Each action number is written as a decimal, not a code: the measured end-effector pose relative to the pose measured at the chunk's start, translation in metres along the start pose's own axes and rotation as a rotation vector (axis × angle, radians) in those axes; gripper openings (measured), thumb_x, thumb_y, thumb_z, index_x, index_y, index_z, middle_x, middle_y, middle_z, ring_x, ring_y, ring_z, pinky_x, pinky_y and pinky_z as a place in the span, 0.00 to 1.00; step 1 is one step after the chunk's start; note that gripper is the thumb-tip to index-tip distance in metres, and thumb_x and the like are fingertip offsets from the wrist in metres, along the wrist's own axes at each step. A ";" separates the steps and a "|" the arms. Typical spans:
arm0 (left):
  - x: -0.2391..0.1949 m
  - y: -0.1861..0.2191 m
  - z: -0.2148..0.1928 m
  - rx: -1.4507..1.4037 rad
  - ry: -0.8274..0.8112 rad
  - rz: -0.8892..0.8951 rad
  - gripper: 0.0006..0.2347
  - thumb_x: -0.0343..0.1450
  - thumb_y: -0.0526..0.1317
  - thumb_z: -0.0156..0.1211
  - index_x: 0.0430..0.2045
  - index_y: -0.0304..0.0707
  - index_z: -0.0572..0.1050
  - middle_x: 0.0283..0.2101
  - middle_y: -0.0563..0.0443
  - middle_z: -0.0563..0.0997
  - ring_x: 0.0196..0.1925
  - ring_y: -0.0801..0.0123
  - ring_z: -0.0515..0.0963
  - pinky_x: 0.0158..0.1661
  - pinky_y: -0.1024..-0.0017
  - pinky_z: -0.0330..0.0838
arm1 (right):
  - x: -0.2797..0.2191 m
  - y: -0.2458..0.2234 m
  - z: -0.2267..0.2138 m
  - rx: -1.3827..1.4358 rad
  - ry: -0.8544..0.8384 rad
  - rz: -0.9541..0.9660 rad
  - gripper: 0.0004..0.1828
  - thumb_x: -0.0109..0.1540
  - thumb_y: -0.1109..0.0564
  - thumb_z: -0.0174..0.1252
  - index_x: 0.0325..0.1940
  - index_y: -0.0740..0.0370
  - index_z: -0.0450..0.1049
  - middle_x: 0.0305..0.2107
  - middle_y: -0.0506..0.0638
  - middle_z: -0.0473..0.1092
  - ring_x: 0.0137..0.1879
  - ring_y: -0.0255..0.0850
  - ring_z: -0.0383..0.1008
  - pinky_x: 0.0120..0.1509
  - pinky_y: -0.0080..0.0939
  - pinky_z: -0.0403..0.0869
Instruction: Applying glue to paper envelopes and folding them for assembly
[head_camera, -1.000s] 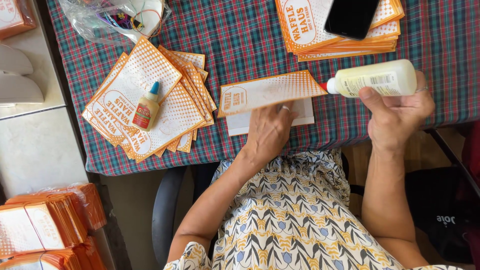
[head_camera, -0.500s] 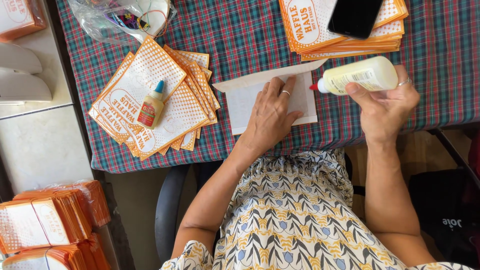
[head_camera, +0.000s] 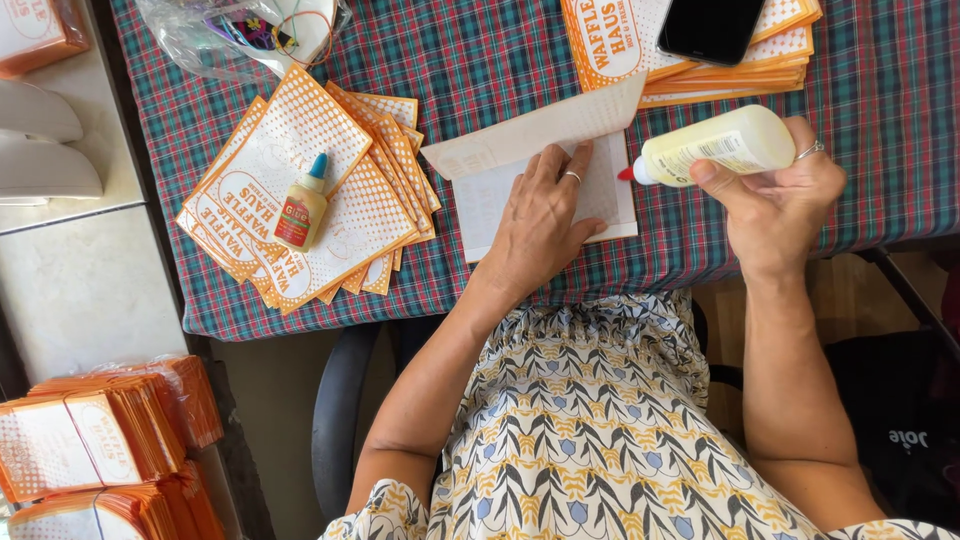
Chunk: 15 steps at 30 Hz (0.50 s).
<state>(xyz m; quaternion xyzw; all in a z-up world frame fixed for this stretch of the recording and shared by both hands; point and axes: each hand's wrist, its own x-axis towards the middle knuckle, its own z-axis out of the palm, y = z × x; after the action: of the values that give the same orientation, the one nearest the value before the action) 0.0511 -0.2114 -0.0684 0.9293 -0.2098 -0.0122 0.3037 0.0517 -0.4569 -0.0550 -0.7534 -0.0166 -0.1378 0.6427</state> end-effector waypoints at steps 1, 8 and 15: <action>0.000 -0.001 0.001 -0.003 -0.004 0.000 0.40 0.63 0.46 0.79 0.65 0.27 0.61 0.53 0.40 0.69 0.53 0.46 0.71 0.46 0.50 0.74 | -0.003 -0.002 -0.003 -0.002 0.002 0.004 0.19 0.63 0.67 0.76 0.50 0.70 0.71 0.44 0.55 0.72 0.54 0.45 0.75 0.59 0.47 0.83; 0.000 -0.003 0.005 0.031 -0.003 -0.008 0.41 0.63 0.48 0.79 0.66 0.27 0.60 0.53 0.41 0.69 0.54 0.47 0.71 0.46 0.50 0.75 | -0.023 -0.010 -0.024 -0.092 -0.060 0.082 0.20 0.62 0.66 0.76 0.50 0.72 0.72 0.44 0.58 0.74 0.52 0.45 0.78 0.56 0.45 0.82; 0.000 -0.004 0.002 -0.015 -0.006 0.002 0.40 0.63 0.46 0.79 0.66 0.28 0.59 0.53 0.41 0.69 0.54 0.44 0.74 0.49 0.49 0.75 | -0.036 -0.006 -0.032 -0.070 -0.037 0.120 0.21 0.61 0.66 0.76 0.51 0.72 0.71 0.43 0.57 0.74 0.51 0.44 0.77 0.56 0.44 0.82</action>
<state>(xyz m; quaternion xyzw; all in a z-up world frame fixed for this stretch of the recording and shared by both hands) 0.0525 -0.2102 -0.0721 0.9268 -0.2115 -0.0165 0.3100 0.0095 -0.4815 -0.0533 -0.7774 0.0212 -0.0855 0.6228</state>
